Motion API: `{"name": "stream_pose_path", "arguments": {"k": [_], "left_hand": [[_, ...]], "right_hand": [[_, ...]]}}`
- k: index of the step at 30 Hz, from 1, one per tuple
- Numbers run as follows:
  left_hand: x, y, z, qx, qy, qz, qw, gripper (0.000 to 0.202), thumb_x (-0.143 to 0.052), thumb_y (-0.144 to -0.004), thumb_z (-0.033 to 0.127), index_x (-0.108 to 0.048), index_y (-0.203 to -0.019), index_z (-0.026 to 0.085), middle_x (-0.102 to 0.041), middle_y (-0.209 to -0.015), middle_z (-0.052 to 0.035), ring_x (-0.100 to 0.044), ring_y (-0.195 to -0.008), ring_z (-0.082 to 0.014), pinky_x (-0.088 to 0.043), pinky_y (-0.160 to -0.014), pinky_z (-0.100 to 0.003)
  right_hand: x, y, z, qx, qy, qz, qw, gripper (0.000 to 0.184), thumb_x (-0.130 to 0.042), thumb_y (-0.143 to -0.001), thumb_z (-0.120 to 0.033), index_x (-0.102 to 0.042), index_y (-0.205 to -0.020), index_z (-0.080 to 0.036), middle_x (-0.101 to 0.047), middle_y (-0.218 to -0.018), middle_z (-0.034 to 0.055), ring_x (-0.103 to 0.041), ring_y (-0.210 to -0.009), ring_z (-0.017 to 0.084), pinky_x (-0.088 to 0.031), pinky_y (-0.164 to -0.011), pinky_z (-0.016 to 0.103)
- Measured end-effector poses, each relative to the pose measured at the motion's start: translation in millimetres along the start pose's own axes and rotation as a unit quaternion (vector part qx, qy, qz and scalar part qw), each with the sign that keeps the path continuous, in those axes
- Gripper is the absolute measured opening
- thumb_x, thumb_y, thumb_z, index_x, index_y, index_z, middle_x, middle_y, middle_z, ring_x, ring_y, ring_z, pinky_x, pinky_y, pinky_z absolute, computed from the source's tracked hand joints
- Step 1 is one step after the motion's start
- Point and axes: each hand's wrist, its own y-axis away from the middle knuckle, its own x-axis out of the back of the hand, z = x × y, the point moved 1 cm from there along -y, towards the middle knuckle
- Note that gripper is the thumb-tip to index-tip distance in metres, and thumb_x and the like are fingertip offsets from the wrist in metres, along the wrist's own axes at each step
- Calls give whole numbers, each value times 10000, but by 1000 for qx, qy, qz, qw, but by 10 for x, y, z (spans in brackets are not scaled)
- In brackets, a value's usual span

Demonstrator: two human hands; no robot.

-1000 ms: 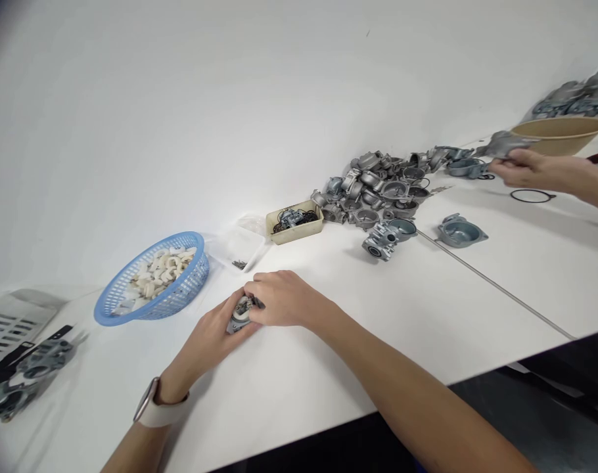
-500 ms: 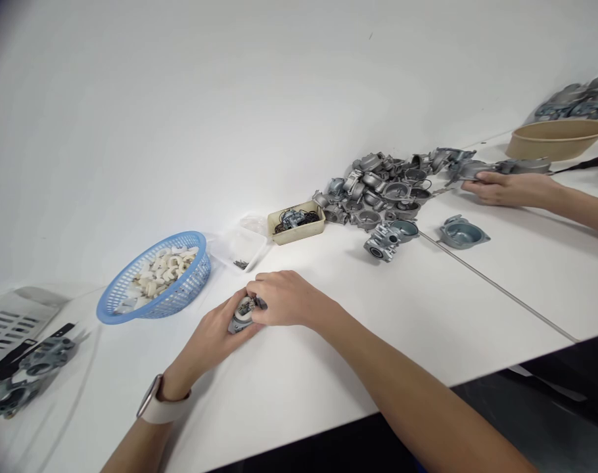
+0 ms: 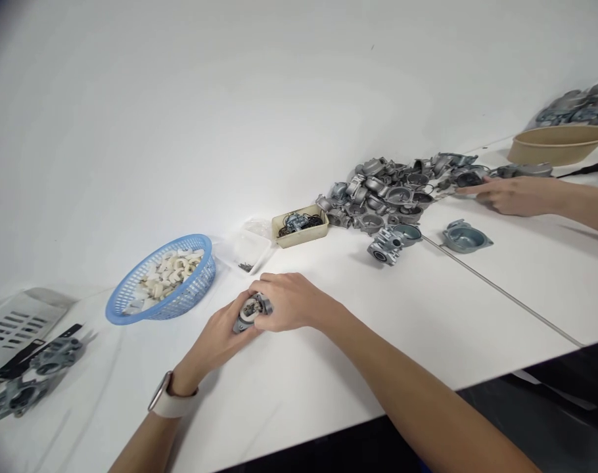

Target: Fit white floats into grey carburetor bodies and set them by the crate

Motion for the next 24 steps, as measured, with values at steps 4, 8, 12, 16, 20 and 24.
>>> {"name": "stream_pose_path", "arguments": {"k": [4, 8, 12, 16, 20, 24], "left_hand": [[12, -13, -94, -23, 45, -10, 999, 612, -560, -885, 650, -441, -1357, 281, -695, -1102, -48, -653, -923, -271, -485, -789, -347], [21, -24, -183, -29, 108, 9, 994, 505, -298, -1000, 622, -491, -1279, 248, -702, -1009, -47, -650, -872, -240, -470, -786, -326], [32, -38, -256, -25, 162, 47, 985, 553, -221, -1012, 620, -597, -1039, 215, -690, -912, -50, -625, -816, -217, -457, -739, -304], [21, -59, -319, -49, 214, 90, 971, 648, -158, -1025, 591, -640, -825, 207, -679, -806, -49, -600, -744, -203, -438, -697, -301], [-20, -87, -390, -36, 221, 149, 963, 650, -164, -1030, 579, -655, -804, 218, -683, -786, -43, -611, -748, -209, -437, -732, -309], [-46, -113, -440, -29, 223, 175, 958, 636, -161, -1037, 564, -652, -827, 219, -711, -846, -52, -633, -817, -224, -430, -771, -315]], "right_hand": [[39, 11, -21, 13, -72, -9, 997, 541, -718, -760, -311, -604, -1289, -300, -637, -1172, 18, -593, -1028, 207, -448, -854, 300], [-59, -39, -25, 16, -84, -28, 996, 586, -704, -787, -279, -558, -1354, -295, -594, -1259, 51, -592, -1053, 216, -483, -900, 335], [-178, -151, -48, 12, -73, -40, 996, 531, -700, -797, -293, -553, -1307, -275, -609, -1201, 66, -598, -941, 211, -520, -833, 360], [-134, -288, -155, -8, 4, -80, 997, 500, -678, -797, -276, -539, -1277, -279, -620, -1171, 62, -583, -860, 208, -518, -791, 375], [-5, -421, -362, -24, 69, -138, 988, 523, -687, -783, -268, -540, -1285, -284, -619, -1205, 78, -597, -946, 241, -494, -816, 365], [31, -510, -569, -15, 131, -187, 974, 542, -666, -813, -256, -550, -1341, -218, -637, -1178, 142, -616, -983, 282, -449, -775, 351]]}}
